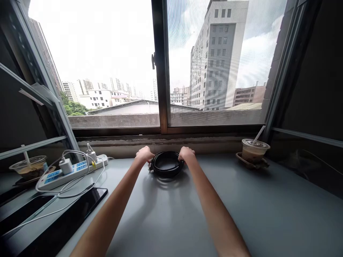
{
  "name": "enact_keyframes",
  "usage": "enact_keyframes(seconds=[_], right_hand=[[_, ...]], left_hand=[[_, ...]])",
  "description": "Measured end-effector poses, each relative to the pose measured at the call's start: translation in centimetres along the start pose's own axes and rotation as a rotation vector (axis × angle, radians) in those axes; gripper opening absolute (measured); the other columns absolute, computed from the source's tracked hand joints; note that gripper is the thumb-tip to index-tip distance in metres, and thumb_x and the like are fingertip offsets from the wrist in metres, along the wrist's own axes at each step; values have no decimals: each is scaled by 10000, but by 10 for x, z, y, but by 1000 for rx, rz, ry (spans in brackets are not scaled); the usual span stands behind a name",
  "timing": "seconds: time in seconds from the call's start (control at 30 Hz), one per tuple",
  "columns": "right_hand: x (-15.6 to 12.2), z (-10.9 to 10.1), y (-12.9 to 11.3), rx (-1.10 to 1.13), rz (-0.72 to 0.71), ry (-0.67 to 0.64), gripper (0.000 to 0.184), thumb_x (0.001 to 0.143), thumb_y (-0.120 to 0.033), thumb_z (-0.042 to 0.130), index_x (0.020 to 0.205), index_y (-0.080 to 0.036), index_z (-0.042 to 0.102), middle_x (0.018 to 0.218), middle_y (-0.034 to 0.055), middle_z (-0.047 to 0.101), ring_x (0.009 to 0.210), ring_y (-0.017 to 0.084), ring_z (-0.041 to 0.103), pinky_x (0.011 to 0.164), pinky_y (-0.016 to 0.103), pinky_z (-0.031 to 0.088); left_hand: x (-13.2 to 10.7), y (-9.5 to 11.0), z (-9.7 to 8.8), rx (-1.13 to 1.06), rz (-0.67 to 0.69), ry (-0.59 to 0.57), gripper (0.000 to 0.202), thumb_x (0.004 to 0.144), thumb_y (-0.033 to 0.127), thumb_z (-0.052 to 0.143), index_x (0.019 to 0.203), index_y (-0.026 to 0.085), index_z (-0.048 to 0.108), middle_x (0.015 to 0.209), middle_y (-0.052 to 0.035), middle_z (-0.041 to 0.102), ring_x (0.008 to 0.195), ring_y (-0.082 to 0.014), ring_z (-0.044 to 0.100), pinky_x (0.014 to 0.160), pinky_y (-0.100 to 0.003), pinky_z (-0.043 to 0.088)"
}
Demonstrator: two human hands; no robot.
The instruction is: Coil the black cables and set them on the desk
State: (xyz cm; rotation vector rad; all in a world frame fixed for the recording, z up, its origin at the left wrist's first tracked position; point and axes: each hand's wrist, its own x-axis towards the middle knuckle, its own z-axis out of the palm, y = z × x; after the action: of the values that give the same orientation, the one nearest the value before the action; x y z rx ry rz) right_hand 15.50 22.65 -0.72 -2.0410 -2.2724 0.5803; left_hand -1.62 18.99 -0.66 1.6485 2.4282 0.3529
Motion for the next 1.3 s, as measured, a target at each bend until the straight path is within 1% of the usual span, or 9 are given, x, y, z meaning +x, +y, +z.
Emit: enact_keyframes(seconds=[0.07,0.17,0.27,0.37,0.47,0.63,0.83,1.03,1.3], right_hand=[[2,0,0,-23,-3,11,267,860,-247,612,1090,-120,564,1042,67,585,895,174,589,795,358,507],[3,0,-1,-52,-19,39,291,859,-256,614,1114,-128,557,1116,81,559,971,198,566,839,388,490],[2,-2,-2,-65,-51,55,270,865,-251,605,1105,-134,566,1149,85,545,1036,211,537,881,408,466],[1,-3,-3,-68,-68,69,243,874,-238,590,1096,-141,572,1156,83,543,1056,211,527,896,409,457],[0,-2,-4,-60,-73,72,234,880,-234,581,1096,-144,571,1145,81,547,1038,204,537,884,395,466],[-4,-1,-6,-46,-47,27,260,885,-229,575,1127,-139,551,1131,83,549,960,186,569,823,366,501],[-14,-5,-12,-70,-3,-103,331,855,-250,620,1154,-134,537,1149,92,543,965,198,571,821,380,504],[-10,-4,-12,-94,108,-320,272,896,-351,558,944,-88,606,912,70,634,814,157,622,754,324,520],[7,3,-6,-29,104,-342,218,911,-295,538,870,-93,607,851,42,637,754,129,618,716,284,519]], left_hand=[[-3,3,-3,36,-9,35,500,743,304,604,1179,74,522,1197,-225,567,1146,-319,513,896,-361,434],[-10,9,-6,63,71,4,561,778,416,551,1243,113,472,1334,-185,460,1242,-302,413,961,-332,376],[-18,14,-6,77,198,-123,760,725,615,523,1339,192,379,1434,-125,342,1299,-290,329,991,-317,350],[-22,19,0,118,230,-258,1100,578,757,546,1439,181,175,1491,-159,181,1351,-340,181,1047,-405,278],[-19,22,13,174,218,-344,1312,456,774,613,1454,163,19,1500,-182,62,1362,-374,63,1082,-476,168],[-10,25,33,309,214,-397,1470,333,771,663,1430,188,-122,1472,-177,-148,1325,-441,-86,1057,-566,145],[-11,25,35,300,220,-387,1496,308,787,653,1427,177,-130,1477,-187,-133,1333,-442,-47,1056,-558,170],[-10,24,34,296,215,-385,1494,317,733,697,1426,183,-140,1475,-183,-143,1333,-436,-59,1058,-555,163],[-8,22,35,278,226,-354,1499,291,713,718,1444,175,-74,1477,-201,-94,1330,-448,-41,1039,-563,203]])
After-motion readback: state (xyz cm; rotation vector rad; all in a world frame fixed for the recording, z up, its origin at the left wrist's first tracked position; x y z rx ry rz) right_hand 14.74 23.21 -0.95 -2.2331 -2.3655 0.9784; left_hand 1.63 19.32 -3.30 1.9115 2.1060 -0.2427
